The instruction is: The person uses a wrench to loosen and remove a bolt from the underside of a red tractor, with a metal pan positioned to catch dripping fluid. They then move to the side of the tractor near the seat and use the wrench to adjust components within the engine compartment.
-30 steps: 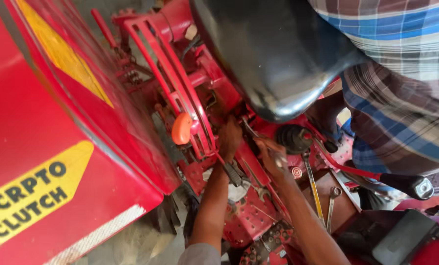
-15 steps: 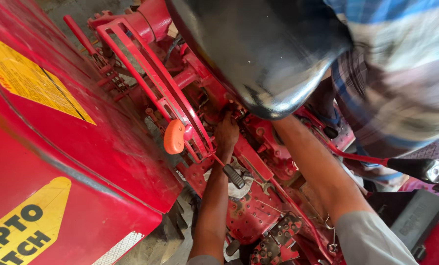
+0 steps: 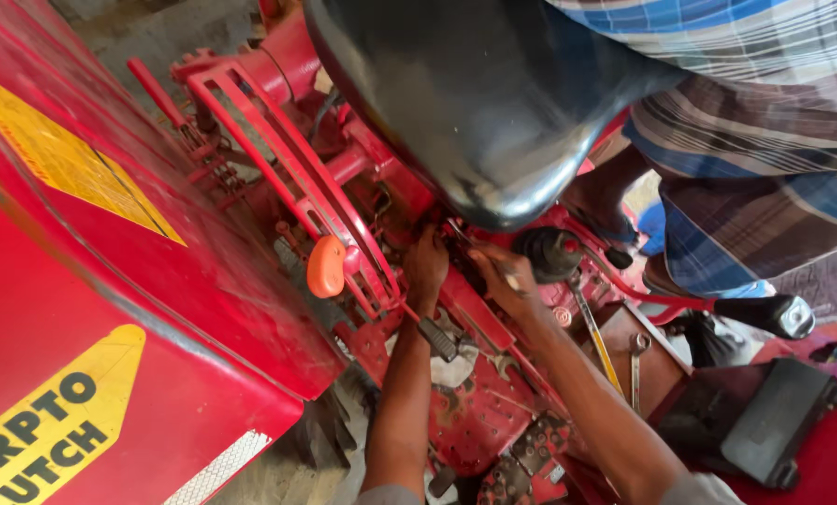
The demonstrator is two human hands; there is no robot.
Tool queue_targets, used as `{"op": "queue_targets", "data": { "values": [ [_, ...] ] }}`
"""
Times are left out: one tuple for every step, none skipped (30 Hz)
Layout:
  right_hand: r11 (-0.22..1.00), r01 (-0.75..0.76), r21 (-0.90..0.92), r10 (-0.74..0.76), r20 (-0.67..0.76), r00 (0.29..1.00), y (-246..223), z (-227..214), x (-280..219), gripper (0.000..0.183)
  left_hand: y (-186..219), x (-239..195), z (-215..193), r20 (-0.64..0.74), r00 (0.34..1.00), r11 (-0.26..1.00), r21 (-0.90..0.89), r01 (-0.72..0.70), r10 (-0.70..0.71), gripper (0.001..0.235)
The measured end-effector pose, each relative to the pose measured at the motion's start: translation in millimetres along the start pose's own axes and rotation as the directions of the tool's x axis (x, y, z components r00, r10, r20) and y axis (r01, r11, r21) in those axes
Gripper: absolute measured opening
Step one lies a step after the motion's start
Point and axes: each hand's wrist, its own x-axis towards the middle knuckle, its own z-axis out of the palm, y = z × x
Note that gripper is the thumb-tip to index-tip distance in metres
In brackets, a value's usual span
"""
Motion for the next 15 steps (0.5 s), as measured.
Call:
{"op": "queue_targets", "data": {
  "values": [
    [0.997, -0.079, -0.015, 0.079, 0.001, 0.997, -3, -4, 7, 0.021, -2, -1, 3, 0.001, 1.0, 1.0, 0.008, 0.003, -0.003, 0.031],
    [0.982, -0.18, 0.048, 0.179, 0.026, 0.984, -7, -9, 18, 0.022, -3, 2, 7, 0.0, 1.0, 1.0, 0.001, 0.008, -0.008, 0.032],
    [0.969, -0.236, 0.073, 0.232, 0.051, 0.971, -12, -10, 25, 0.022, -7, 1, 9, 0.001, 1.0, 1.0, 0.0, 0.012, -0.012, 0.032],
    [0.959, -0.274, 0.078, 0.268, 0.075, 0.96, -16, -12, 35, 0.022, -11, 0, 13, 0.003, 1.0, 1.0, -0.001, 0.016, -0.016, 0.033],
    [0.956, -0.284, 0.069, 0.277, 0.101, 0.956, -21, -13, 46, 0.023, -15, -1, 16, 0.02, 1.0, 1.0, 0.009, 0.021, -0.021, 0.032],
    [0.955, -0.292, 0.043, 0.284, 0.131, 0.95, -24, -14, 59, 0.023, -18, -2, 19, 0.036, 0.999, 0.999, 0.019, 0.026, -0.027, 0.032],
    [0.957, -0.289, 0.015, 0.283, 0.16, 0.946, -26, -15, 77, 0.023, -19, 0, 21, 0.05, 0.998, 0.999, 0.028, 0.031, -0.032, 0.034],
    [0.961, -0.277, -0.019, 0.275, 0.188, 0.943, -27, -16, 95, 0.023, -20, 2, 23, 0.051, 0.999, 0.998, 0.065, 0.016, -0.019, 0.035],
    [0.963, -0.264, -0.054, 0.27, 0.223, 0.937, -26, -15, 111, 0.023, -21, 2, 24, 0.053, 0.999, 0.995, 0.101, 0.007, -0.012, 0.036],
    [0.966, -0.244, -0.088, 0.259, 0.26, 0.93, -24, -13, 128, 0.024, -23, 2, 24, 0.056, 0.998, 0.991, 0.137, -0.003, -0.005, 0.038],
    [0.967, -0.225, -0.124, 0.252, 0.291, 0.923, -22, -12, 139, 0.024, -21, 0, 25, 0.055, 0.998, 0.991, 0.131, 0.014, -0.021, 0.039],
    [0.967, -0.205, -0.153, 0.245, 0.317, 0.916, -19, -9, 148, 0.024, -19, -2, 26, 0.055, 0.998, 0.992, 0.125, 0.03, -0.037, 0.04],
    [0.967, -0.18, -0.179, 0.233, 0.345, 0.909, -18, -3, 158, 0.024, -17, -1, 23, 0.049, 0.998, 0.992, 0.119, 0.043, -0.049, 0.041],
    [0.967, -0.152, -0.206, 0.221, 0.367, 0.904, -18, 6, 164, 0.025, -15, -1, 21, 0.041, 0.998, 0.993, 0.105, 0.052, -0.057, 0.041],
    [0.965, -0.123, -0.233, 0.209, 0.387, 0.898, -19, 15, 169, 0.025, -13, -2, 18, 0.036, 0.997, 0.994, 0.091, 0.062, -0.065, 0.041]
  ]
}}
